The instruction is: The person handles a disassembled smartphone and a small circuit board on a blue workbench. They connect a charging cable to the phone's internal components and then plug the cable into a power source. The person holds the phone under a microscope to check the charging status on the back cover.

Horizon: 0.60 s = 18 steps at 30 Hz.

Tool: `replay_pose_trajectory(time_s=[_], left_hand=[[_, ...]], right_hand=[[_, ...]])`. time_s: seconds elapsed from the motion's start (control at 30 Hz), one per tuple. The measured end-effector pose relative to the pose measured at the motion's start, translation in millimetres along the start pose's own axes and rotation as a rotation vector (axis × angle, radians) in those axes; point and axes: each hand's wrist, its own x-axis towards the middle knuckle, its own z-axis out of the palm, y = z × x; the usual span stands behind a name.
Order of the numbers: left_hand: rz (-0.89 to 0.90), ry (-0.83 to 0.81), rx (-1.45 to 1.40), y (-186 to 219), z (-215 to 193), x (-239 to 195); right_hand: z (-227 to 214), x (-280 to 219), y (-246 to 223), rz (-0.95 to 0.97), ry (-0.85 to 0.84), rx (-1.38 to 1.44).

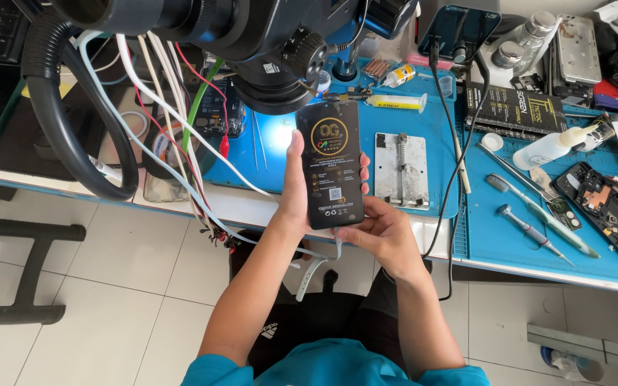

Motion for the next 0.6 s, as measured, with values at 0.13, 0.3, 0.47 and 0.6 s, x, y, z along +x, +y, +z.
replay_pose_trajectory(time_s=[0.13,0.3,0.47,0.6], left_hand=[[0.006,-0.015,0.026,2,1,0],[-0.019,0.042,0.039,1,5,-3],[-0.037,0.108,0.090,6,17,-7],[-0.048,0.207,0.127,10,28,-9]], right_hand=[[4,1,-9,-0.003,0.005,0.033],[4,0,-9,-0.019,0.009,0.035],[3,1,-6,-0.028,0.019,0.048],[3,1,-7,-0.032,0.020,0.049]])
